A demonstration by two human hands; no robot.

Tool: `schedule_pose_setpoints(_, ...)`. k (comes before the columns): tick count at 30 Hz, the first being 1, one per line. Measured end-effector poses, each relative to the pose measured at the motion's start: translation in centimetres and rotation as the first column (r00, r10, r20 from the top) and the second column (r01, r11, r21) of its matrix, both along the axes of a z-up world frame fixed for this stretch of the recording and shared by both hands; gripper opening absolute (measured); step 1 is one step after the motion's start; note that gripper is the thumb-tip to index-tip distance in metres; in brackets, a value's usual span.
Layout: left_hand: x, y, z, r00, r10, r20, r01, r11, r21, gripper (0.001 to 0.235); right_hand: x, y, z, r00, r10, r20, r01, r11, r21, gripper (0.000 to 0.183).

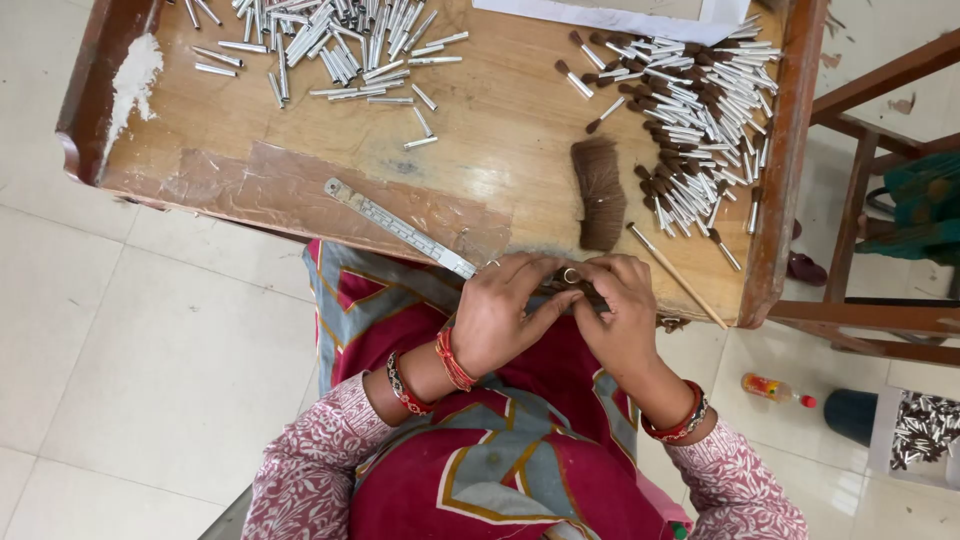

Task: Assembling cosmetic brushes by inserting brown fibers into small metal ferrules.

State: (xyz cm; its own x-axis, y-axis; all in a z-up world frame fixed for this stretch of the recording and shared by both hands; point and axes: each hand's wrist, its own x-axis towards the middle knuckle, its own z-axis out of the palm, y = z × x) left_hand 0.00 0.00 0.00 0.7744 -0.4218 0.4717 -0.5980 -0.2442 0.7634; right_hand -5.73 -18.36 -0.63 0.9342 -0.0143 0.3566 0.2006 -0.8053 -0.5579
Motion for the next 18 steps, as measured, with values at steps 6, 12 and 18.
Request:
schedule_pose_setpoints(6,0.1,-0.3,0.1,1.0,0.015,0.019,-0.015,1.0,0.011,0.033,0.1,0.0,0.2,1.0,-0.02,-0.017,0.02,1.0,0.001,0.031)
schedule_pose_setpoints(12,-0.2,-0.6,-0.8,0.997,0.06,0.043,-0.063,0.997,0.053,0.024,0.3,-0.4,0.9,0.999,-0.011,-0.047,0.01,1.0,-0.019,0.027)
schedule_pose_setpoints(18,-0.3,-0.8,-1.6,0.995,0.073,0.063,-0.076,0.996,0.047,0.023,0.3,-0.9,4.3,0.979,0.082,-0.189,-0.051,0.986,0.16,0.04)
